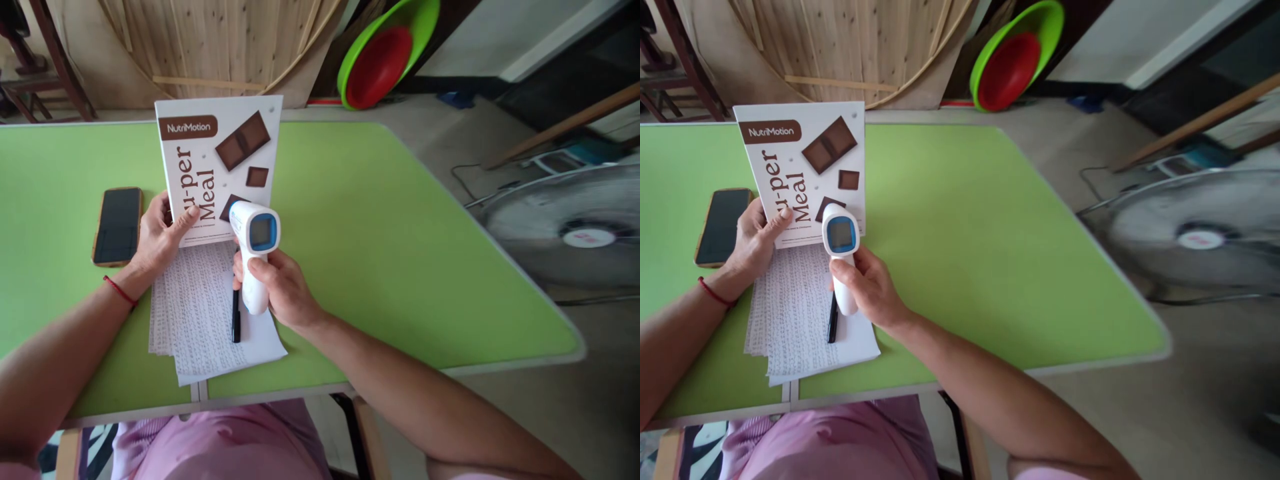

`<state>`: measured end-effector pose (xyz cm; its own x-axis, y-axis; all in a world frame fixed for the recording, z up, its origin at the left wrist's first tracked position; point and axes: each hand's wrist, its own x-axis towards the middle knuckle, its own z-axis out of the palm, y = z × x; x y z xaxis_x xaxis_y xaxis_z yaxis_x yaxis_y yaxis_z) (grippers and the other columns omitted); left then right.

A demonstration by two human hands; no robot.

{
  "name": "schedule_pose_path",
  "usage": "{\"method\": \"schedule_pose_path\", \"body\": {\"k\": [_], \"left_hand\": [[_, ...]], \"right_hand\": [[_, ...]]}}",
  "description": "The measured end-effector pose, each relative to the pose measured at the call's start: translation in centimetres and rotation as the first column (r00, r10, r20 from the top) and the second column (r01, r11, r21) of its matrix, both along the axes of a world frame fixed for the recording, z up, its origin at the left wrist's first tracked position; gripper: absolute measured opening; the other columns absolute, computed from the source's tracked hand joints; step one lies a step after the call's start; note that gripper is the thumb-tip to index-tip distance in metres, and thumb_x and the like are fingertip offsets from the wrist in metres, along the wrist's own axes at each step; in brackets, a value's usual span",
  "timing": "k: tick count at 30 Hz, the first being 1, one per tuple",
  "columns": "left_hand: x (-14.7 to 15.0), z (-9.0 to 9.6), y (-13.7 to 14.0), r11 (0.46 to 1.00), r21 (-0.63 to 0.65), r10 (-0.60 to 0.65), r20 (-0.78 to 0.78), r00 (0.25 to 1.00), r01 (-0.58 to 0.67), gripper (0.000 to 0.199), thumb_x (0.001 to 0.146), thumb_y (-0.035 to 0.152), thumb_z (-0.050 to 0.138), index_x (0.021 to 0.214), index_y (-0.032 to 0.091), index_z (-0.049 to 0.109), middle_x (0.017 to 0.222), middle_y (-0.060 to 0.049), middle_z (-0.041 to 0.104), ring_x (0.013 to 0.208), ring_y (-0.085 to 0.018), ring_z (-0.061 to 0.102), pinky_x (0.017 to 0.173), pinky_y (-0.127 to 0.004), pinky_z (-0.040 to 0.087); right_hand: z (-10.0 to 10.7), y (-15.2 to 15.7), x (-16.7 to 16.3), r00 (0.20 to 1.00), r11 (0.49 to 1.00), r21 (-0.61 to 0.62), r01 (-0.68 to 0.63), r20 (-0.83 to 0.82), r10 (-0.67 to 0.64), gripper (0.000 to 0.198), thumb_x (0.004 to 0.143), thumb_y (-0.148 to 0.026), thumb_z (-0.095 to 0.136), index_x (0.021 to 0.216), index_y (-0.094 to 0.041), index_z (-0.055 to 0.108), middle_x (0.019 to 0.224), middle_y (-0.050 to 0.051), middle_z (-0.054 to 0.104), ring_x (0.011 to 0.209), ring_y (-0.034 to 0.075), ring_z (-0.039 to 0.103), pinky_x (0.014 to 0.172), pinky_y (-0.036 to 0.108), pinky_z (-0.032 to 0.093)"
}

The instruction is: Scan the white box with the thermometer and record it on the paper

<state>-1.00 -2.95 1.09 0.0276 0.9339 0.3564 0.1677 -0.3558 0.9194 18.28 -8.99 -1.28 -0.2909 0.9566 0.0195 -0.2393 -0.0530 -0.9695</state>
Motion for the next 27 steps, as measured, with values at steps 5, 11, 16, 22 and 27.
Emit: {"method": "schedule_pose_path", "body": {"k": [5,11,16,22,27], "left_hand": [[-0.10,-0.17,0.22,1.000,-0.012,-0.017,0.001,1.000,0.017,0.039,0.076,0.052,0.068,0.095,0.018,0.063,0.103,-0.010,0.070,0.092,-0.027,0.065,0.080,-0.045,0.055],[-0.20,-0.44,0.47,1.000,-0.008,-0.017,0.019,1.000,0.017,0.039,0.076,0.050,0.070,0.095,0.017,0.061,0.103,-0.010,0.068,0.092,-0.026,0.064,0.079,-0.042,0.054],[-0.15,-0.30,0.40,0.999,0.009,-0.041,0.025,0.999,0.041,0.037,0.078,0.049,0.069,0.097,0.017,0.062,0.102,-0.010,0.069,0.091,-0.025,0.064,0.079,-0.040,0.054],[-0.16,-0.30,0.47,0.998,0.013,-0.069,0.032,0.997,0.069,0.037,0.078,0.048,0.069,0.096,0.017,0.063,0.103,-0.009,0.069,0.090,-0.024,0.064,0.078,-0.039,0.054],[-0.22,-0.33,0.46,0.999,0.003,-0.054,0.005,0.999,0.054,0.040,0.078,0.050,0.069,0.100,0.017,0.063,0.101,-0.009,0.069,0.088,-0.024,0.063,0.076,-0.039,0.053]], "right_hand": [[0.16,0.13,0.00,0.999,0.999,-0.009,-0.039,0.015,0.039,0.030,0.081,-0.050,0.059,0.081,-0.021,0.052,0.067,-0.002,0.054,0.058,0.010,0.051,0.051,0.027,0.045],[0.25,0.19,-0.13,0.998,0.998,0.019,-0.061,-0.006,0.061,0.029,0.082,-0.047,0.061,0.079,-0.021,0.051,0.066,-0.003,0.053,0.055,0.009,0.049,0.049,0.026,0.042],[0.38,0.17,-0.14,0.998,0.997,0.044,-0.064,-0.020,0.065,0.030,0.081,-0.049,0.062,0.079,-0.021,0.051,0.064,-0.003,0.052,0.055,0.009,0.047,0.052,0.027,0.041],[0.21,0.28,0.11,0.999,0.999,0.014,-0.041,0.008,0.041,0.035,0.078,-0.054,0.062,0.084,-0.020,0.054,0.069,-0.002,0.052,0.057,0.009,0.047,0.055,0.028,0.042],[0.01,0.32,0.27,0.999,1.000,0.020,-0.021,0.038,0.020,0.035,0.079,-0.053,0.063,0.087,-0.020,0.055,0.071,-0.002,0.052,0.060,0.010,0.047,0.058,0.030,0.044]]}}
